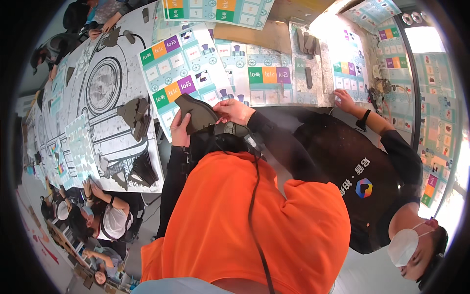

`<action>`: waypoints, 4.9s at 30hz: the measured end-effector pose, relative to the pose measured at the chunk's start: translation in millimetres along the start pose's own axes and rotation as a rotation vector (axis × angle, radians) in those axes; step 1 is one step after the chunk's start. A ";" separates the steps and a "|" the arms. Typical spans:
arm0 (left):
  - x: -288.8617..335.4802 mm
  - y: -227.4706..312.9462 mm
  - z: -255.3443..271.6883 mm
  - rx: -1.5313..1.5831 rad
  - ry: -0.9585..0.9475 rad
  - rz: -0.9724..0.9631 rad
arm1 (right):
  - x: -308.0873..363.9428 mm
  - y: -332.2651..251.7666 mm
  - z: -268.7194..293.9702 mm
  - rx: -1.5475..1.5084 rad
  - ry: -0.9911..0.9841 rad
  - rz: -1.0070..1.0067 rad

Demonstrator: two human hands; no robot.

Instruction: Organizing and stacking precut shoe upper components on a manufacturing table.

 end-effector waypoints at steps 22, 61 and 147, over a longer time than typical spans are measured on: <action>-19.9 -90.3 158.9 -0.297 0.261 0.151 | -20.4 -12.6 133.4 0.869 0.605 0.286; 22.0 -27.4 93.2 -0.143 0.131 0.071 | 43.4 -15.2 48.6 0.683 0.212 0.218; -0.3 -31.8 162.7 -0.444 0.420 -0.101 | -138.8 97.6 -90.9 0.029 -0.086 -0.375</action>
Point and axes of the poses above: each hand's wrist, its own x-axis away from the middle knuckle, its own z-axis out of the back of the hand, y = z × x, the point moved 10 cm from there along -x, towards the middle knuckle, and after that the axes turned 14 degrees about -x, right-handed, at the moved point
